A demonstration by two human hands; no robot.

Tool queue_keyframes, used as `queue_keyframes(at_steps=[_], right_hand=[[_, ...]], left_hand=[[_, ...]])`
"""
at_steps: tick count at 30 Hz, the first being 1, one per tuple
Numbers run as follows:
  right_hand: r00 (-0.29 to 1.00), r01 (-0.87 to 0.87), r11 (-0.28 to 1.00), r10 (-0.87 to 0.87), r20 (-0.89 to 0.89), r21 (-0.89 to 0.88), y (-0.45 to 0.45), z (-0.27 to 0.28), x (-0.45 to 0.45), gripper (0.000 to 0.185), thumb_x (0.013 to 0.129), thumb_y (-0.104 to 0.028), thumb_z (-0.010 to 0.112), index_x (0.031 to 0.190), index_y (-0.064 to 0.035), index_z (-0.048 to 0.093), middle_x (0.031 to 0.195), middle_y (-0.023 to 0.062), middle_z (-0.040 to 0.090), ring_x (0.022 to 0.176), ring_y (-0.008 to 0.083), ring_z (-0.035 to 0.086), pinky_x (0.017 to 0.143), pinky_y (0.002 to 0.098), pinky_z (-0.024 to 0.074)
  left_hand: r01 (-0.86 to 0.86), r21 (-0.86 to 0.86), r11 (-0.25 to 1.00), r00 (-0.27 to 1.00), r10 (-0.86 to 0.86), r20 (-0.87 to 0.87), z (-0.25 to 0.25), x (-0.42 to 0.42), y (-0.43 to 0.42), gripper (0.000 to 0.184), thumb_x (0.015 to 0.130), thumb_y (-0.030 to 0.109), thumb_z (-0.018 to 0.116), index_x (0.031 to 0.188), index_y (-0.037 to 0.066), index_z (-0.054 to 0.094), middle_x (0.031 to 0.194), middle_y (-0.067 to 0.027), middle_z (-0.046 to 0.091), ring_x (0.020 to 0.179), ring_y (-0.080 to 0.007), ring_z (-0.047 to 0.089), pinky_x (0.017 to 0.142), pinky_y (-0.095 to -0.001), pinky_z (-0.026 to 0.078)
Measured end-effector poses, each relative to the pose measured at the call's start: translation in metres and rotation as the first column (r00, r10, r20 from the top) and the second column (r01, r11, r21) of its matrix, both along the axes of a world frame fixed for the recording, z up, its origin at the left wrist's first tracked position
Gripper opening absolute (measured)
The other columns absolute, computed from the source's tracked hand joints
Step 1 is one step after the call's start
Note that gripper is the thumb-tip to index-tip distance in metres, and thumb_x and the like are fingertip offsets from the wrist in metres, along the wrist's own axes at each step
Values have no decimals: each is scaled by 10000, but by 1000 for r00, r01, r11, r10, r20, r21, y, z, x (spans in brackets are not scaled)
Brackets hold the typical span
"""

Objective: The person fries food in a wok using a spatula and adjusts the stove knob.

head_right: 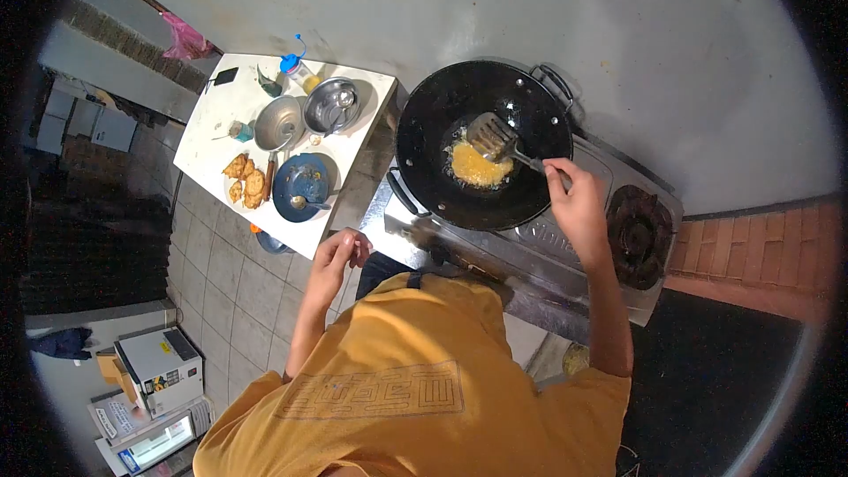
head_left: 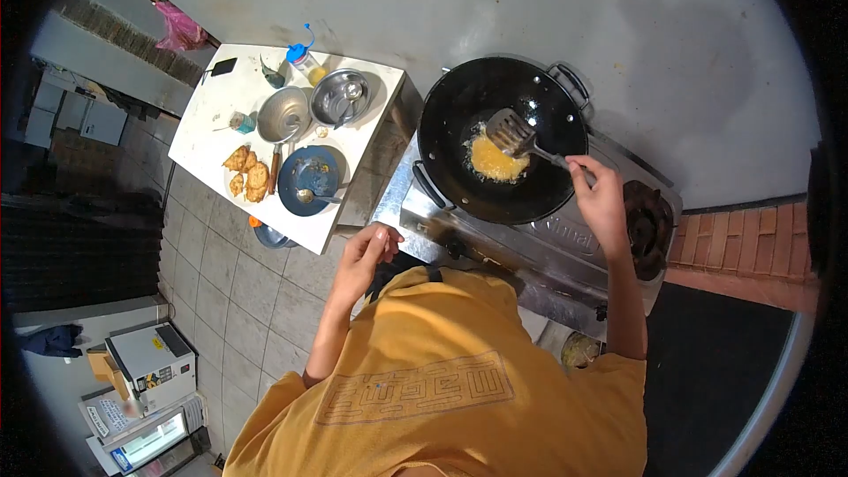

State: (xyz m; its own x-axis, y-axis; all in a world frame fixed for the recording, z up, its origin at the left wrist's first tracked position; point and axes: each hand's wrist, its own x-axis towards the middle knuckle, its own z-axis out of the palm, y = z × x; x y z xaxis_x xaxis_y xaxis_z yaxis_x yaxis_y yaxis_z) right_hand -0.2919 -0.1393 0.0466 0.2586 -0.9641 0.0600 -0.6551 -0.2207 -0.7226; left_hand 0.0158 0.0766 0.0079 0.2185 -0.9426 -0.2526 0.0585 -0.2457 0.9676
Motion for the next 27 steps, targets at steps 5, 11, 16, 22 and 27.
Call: queue_keyframes(at_steps=[5, 11, 16, 22, 27], right_hand=[[997, -57, 998, 57, -52, 7, -1, -17, 0, 165, 926, -158, 627, 1000, -22, 684, 758, 194, 669, 528, 233, 571, 560, 350, 441], [887, -179, 982, 187, -422, 59, -1, 6, 6, 177, 894, -130, 617, 1069, -106, 624, 801, 227, 674, 761, 421, 662, 696, 493, 505], [733, -278, 951, 302, -609, 136, -10, 8, 22, 216, 906, -129, 577, 1105, -59, 619, 879, 246, 680, 851, 446, 656, 764, 520, 527], [840, -348, 937, 328, -432, 35, -19, -3, 17, 248, 929, -105, 540, 1132, -43, 667, 899, 266, 671, 904, 441, 650, 822, 505, 520], [867, -335, 942, 324, -378, 39, -18, 7, 19, 261, 925, -105, 551, 1146, -41, 676, 919, 267, 666, 927, 430, 643, 827, 498, 517]], left_hand=[[1, 13, 1000, 1000, -2, 21, 0, 0, 2, 406, 1049, 358, 446, 940, 21, 644, 783, 0, 558, 730, -83, 496, 670, -228, 410], [21, -1, 1000, 1000, -21, -3, -1, -3, -1, 401, 1051, 348, 446, 946, 12, 639, 778, -2, 553, 721, -82, 486, 663, -224, 404], [14, -8, 1000, 1000, -14, -15, 0, -3, -2, 395, 1052, 335, 446, 949, 6, 637, 771, 0, 544, 717, -81, 480, 657, -223, 402], [-13, 2, 1000, 1000, 13, 2, -4, 0, 1, 397, 1052, 338, 446, 945, 10, 642, 772, 2, 545, 721, -80, 482, 658, -227, 404], [-12, 18, 1000, 1000, 12, -2, -8, 0, 3, 401, 1050, 349, 447, 944, 17, 645, 776, 2, 552, 726, -81, 489, 662, -230, 407]])
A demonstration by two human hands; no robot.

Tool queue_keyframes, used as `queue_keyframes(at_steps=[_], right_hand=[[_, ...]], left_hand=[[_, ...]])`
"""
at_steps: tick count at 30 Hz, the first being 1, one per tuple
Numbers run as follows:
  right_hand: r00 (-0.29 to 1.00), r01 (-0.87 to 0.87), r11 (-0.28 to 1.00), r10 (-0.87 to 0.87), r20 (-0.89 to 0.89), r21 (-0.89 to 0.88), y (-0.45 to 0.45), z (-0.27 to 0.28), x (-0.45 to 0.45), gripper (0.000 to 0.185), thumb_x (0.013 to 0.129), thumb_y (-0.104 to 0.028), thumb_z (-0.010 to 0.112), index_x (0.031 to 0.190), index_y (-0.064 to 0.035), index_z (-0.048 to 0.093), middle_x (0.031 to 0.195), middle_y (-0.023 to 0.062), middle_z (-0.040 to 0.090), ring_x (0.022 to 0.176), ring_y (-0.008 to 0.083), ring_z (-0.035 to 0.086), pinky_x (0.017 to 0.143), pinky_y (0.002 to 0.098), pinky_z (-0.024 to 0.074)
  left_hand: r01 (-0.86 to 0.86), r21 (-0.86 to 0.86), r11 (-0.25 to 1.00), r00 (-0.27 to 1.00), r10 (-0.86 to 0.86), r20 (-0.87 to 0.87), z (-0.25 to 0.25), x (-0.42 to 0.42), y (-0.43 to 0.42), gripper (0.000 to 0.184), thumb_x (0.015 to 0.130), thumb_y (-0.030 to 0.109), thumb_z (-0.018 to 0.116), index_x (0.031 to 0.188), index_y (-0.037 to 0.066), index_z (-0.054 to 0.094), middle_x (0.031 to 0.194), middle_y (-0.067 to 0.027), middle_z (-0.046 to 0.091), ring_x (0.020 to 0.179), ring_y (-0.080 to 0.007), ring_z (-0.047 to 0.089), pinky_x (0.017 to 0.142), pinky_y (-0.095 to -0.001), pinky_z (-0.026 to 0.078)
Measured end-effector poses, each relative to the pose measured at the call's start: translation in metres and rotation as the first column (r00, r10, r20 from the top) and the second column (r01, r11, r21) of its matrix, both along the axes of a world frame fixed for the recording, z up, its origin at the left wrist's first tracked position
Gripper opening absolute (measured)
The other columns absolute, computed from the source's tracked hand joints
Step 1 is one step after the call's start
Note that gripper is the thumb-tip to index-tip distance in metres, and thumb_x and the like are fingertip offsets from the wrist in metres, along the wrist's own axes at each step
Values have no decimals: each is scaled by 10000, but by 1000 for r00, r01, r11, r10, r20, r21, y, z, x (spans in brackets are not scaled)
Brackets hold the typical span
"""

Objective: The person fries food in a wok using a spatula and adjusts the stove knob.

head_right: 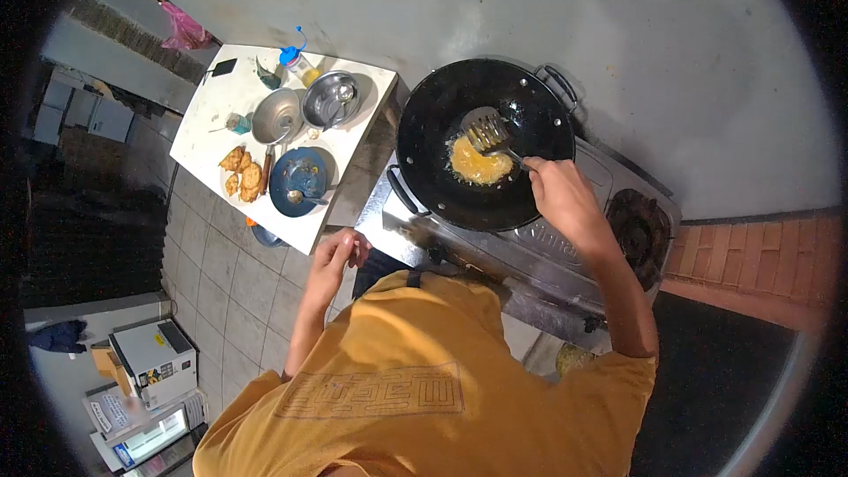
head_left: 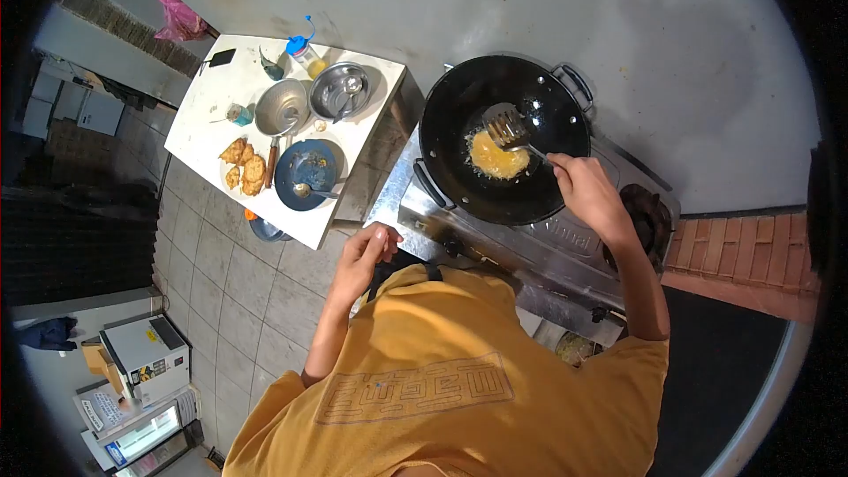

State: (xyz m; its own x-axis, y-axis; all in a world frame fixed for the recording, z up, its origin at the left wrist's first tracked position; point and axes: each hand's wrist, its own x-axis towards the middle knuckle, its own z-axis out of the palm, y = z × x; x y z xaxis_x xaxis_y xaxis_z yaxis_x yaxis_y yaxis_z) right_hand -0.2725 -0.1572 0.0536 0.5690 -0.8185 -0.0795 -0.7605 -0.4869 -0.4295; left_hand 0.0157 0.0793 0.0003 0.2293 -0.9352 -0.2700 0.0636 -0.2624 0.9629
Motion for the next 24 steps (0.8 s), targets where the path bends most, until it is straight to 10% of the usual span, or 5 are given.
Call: queue_keyframes(at_steps=[24], right_hand=[[947, -170, 985, 155, -283, -30, 17, -23, 20, 233, 860, -48, 557, 1041, 53, 665, 788, 252, 676, 753, 401, 697, 659, 478, 568]], left_hand=[[11, 17, 1000, 1000, -11, -7, -3, 5, -6, 396, 1051, 339, 441, 941, 18, 646, 772, 0, 562, 726, -81, 502, 663, -227, 412]])
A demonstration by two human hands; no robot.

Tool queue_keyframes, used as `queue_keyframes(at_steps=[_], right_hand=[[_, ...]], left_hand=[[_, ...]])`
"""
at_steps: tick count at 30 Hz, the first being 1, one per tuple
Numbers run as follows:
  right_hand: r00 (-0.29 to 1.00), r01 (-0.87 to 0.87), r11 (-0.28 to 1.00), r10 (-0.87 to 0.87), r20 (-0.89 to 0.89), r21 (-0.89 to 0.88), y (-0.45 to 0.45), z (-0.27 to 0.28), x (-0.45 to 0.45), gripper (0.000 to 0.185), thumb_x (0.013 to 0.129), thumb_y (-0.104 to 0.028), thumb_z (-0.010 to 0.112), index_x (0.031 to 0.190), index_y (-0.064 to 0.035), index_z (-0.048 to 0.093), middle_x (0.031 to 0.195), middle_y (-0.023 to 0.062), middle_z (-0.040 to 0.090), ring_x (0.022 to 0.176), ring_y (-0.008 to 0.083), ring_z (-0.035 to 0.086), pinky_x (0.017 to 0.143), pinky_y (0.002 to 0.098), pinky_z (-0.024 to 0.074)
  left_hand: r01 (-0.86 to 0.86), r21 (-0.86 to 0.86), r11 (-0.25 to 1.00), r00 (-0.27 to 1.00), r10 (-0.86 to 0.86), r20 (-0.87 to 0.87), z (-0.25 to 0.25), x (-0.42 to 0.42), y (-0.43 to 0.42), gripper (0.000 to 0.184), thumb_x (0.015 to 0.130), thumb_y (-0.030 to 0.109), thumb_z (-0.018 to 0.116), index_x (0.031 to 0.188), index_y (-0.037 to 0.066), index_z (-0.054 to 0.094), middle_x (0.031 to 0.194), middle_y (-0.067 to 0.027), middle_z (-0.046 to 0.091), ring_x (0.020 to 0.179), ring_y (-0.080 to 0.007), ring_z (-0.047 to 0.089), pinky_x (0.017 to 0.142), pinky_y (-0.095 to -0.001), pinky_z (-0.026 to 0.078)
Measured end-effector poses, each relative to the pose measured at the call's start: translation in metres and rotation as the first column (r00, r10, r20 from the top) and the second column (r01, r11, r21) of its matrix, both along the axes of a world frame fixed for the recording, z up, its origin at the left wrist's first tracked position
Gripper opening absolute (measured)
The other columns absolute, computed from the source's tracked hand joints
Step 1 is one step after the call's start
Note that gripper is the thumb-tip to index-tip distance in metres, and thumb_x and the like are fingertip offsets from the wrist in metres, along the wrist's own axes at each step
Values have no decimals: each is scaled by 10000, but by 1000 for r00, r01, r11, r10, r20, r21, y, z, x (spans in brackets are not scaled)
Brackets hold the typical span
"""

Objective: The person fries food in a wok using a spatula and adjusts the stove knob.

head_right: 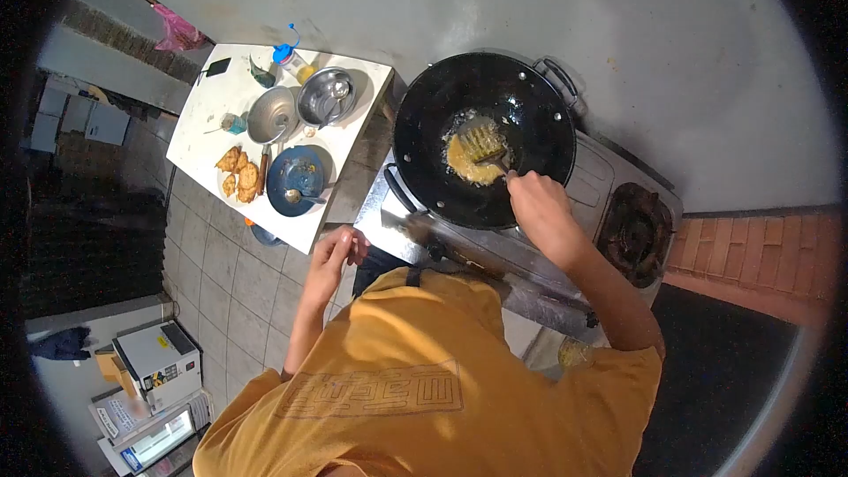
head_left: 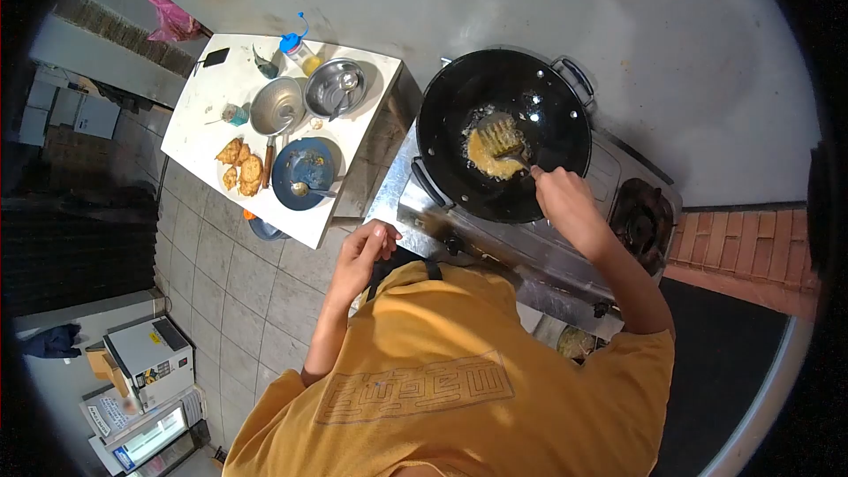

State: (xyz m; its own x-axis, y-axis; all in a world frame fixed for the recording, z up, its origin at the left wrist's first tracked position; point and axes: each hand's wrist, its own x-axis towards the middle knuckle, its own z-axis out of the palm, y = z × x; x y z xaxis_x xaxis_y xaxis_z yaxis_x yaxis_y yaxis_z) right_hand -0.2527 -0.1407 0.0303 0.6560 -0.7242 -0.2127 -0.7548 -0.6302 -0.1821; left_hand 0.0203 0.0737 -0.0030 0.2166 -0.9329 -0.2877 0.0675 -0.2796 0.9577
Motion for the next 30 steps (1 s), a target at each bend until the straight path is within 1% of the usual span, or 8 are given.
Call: queue_keyframes(at_steps=[8, 11, 13, 16, 25, 26, 28, 30], right_hand=[[998, -36, 999, 35, -57, -25, -4, -2, 1, 235, 864, -35, 537, 1037, 62, 662, 759, 249, 670, 739, 394, 698, 633, 471, 567], [999, -37, 999, 38, 23, -10, -7, 6, -4, 249, 894, -51, 519, 1072, 50, 660, 729, 256, 654, 741, 388, 696, 626, 468, 563], [988, 88, 989, -102, 120, 117, -5, 14, -5, 265, 922, -49, 531, 1137, 24, 666, 810, 279, 643, 763, 428, 649, 675, 480, 525], [964, 97, 989, -121, 235, 111, -8, 12, -14, 250, 933, -74, 557, 1141, 7, 670, 859, 267, 653, 797, 423, 641, 743, 468, 512], [917, 76, 997, -73, 392, 9, -11, 36, -19, 252, 939, -98, 562, 1150, -28, 682, 878, 242, 667, 855, 441, 646, 763, 489, 519], [917, 76, 997, -72, 392, 7, -9, 38, -17, 252, 939, -98, 562, 1150, -28, 682, 878, 242, 667, 855, 441, 646, 763, 489, 519], [962, 182, 969, -210, 173, 166, -3, 41, -9, 257, 950, -135, 573, 1163, -46, 685, 991, 216, 682, 926, 385, 613, 839, 464, 486], [969, 161, 974, -187, 162, 159, 1, 37, -8, 260, 946, -127, 572, 1166, -44, 682, 973, 227, 679, 912, 394, 621, 822, 468, 494]], left_hand=[[-13, -7, 1000, 999, 13, 42, 0, -1, -1, 440, 1057, 379, 416, 922, 28, 644, 759, -9, 579, 693, -91, 515, 640, -239, 405], [-18, -10, 1000, 999, 18, 36, -2, 1, 0, 440, 1053, 384, 422, 924, 27, 646, 762, -11, 581, 701, -93, 522, 643, -240, 406], [-29, -6, 1000, 999, 29, 29, 0, 1, 1, 440, 1051, 386, 425, 924, 27, 646, 763, -11, 582, 703, -93, 522, 644, -241, 407], [-34, -7, 999, 999, 35, 28, -2, 3, 3, 439, 1051, 384, 425, 924, 26, 646, 764, -11, 581, 703, -94, 522, 645, -241, 407], [-37, -16, 999, 999, 37, 36, -2, 3, 4, 439, 1055, 376, 417, 920, 25, 644, 757, -6, 575, 692, -91, 519, 638, -239, 404], [-36, -18, 999, 999, 37, 38, -2, 3, 5, 439, 1055, 377, 417, 919, 26, 643, 756, -5, 574, 692, -90, 519, 637, -238, 403], [-37, -17, 999, 999, 37, 38, -1, 2, 4, 438, 1055, 376, 416, 919, 27, 643, 758, -4, 574, 692, -89, 519, 635, -237, 404], [-38, -14, 999, 998, 39, 39, 0, 2, 4, 437, 1055, 376, 416, 919, 28, 642, 759, -3, 574, 692, -88, 519, 634, -237, 404]])
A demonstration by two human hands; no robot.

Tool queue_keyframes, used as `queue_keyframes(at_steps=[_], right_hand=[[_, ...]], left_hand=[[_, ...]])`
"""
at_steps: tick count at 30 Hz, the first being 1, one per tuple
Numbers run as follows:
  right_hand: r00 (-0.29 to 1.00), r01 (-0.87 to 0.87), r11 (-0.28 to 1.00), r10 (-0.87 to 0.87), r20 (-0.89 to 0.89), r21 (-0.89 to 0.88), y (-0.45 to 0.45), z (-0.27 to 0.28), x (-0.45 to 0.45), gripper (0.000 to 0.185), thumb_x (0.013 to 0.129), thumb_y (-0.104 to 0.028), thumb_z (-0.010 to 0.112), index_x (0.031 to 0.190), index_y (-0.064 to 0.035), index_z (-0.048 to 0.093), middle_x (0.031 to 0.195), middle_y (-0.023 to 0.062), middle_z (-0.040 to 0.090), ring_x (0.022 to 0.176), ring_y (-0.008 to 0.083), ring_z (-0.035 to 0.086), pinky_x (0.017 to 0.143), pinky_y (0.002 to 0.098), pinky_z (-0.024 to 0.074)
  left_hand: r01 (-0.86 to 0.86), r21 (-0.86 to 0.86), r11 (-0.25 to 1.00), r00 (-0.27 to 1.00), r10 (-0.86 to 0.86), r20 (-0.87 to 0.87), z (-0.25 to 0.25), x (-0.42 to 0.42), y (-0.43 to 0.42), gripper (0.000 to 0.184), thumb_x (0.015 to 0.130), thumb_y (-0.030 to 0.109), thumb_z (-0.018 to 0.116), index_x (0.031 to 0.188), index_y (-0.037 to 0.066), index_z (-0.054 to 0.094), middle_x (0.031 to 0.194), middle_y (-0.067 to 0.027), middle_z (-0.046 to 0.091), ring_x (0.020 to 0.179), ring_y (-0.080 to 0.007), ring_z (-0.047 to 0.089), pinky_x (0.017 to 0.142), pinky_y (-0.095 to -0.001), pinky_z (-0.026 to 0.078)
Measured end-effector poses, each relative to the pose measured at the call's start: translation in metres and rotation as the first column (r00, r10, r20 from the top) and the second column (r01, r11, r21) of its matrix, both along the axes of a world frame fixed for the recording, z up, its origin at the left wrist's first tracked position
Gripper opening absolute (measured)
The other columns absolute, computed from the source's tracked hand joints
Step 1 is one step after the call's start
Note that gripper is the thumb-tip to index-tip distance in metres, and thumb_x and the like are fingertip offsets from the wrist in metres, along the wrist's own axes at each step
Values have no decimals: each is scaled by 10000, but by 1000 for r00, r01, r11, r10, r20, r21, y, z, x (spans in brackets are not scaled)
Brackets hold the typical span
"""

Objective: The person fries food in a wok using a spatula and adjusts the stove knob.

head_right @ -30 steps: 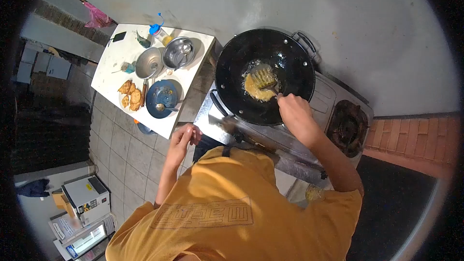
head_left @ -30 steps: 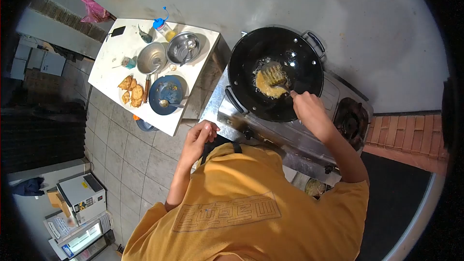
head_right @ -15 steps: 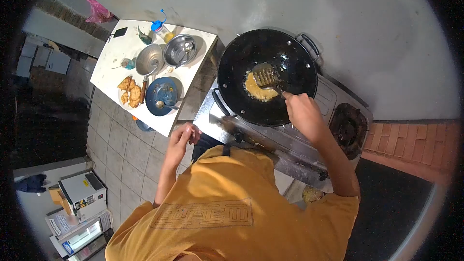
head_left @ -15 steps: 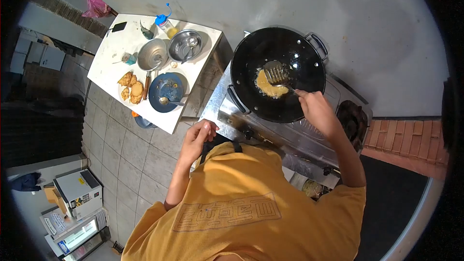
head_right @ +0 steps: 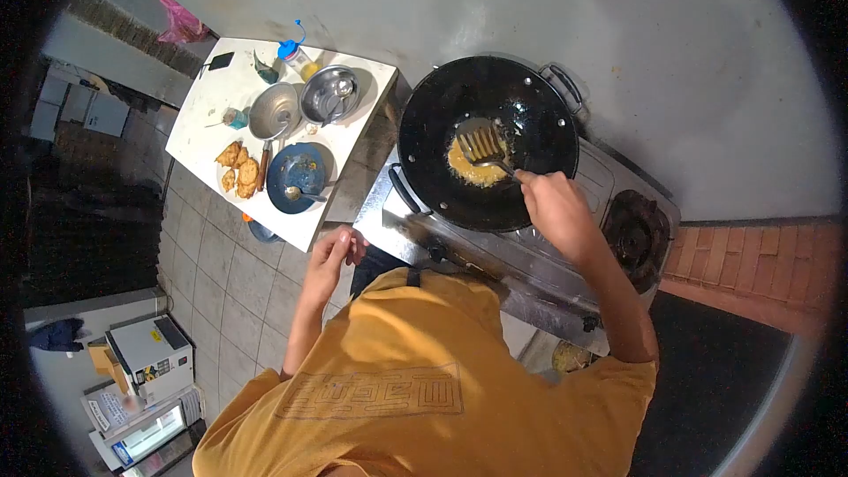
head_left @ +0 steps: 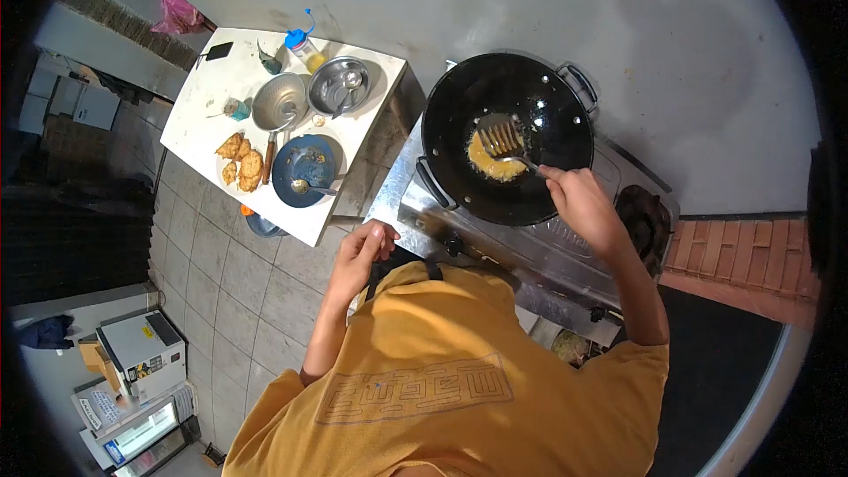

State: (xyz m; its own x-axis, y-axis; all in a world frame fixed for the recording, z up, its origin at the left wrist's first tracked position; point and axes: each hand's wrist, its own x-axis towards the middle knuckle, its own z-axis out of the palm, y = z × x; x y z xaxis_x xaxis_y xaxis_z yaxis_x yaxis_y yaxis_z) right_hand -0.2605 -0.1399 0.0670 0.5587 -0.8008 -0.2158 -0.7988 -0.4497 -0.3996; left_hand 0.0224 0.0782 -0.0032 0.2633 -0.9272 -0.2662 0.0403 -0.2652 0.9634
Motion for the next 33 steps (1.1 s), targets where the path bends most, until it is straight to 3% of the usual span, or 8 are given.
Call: queue_keyframes(at_steps=[2, 4, 14, 16, 33], right_hand=[[1000, -22, 1000, 22, -13, -1, 1, -9, 0, 263, 943, -120, 571, 1170, -42, 679, 956, 238, 676, 897, 402, 629, 805, 472, 502], [988, -151, 980, 153, 4, -127, 0, -21, -1, 251, 939, -102, 546, 1126, -7, 686, 791, 274, 649, 734, 418, 665, 650, 481, 542], [983, -170, 984, 166, -83, -44, 1, -34, 2, 301, 936, -62, 510, 1188, 19, 654, 773, 298, 602, 701, 430, 639, 637, 491, 516], [970, -199, 977, 186, -154, -80, 2, -35, 4, 261, 949, -101, 503, 1103, 6, 684, 742, 248, 654, 699, 407, 672, 625, 494, 547], [944, -267, 957, 237, -228, -114, 1, -34, 10, 247, 929, -66, 498, 1068, 41, 673, 759, 245, 669, 730, 393, 694, 618, 471, 559]], left_hand=[[2, -3, 1000, 1000, -2, -5, -1, 0, 1, 435, 1055, 373, 415, 921, 27, 642, 763, -5, 575, 693, -87, 521, 629, -237, 404], [2, 2, 1000, 1000, -2, -2, -2, 0, 2, 434, 1055, 371, 413, 922, 27, 641, 764, -5, 575, 693, -87, 522, 628, -236, 404], [0, 8, 1000, 998, 1, -68, 0, 0, 1, 391, 1048, 348, 454, 942, 26, 647, 769, 5, 560, 716, -76, 492, 665, -224, 410], [2, 7, 1000, 997, -2, -73, -2, 0, 0, 391, 1048, 347, 454, 942, 24, 647, 770, 5, 560, 717, -76, 492, 664, -224, 411], [23, 12, 1000, 999, -22, -38, 1, 2, -2, 385, 1043, 340, 462, 942, 22, 654, 768, 6, 570, 718, -72, 499, 653, -220, 405]])
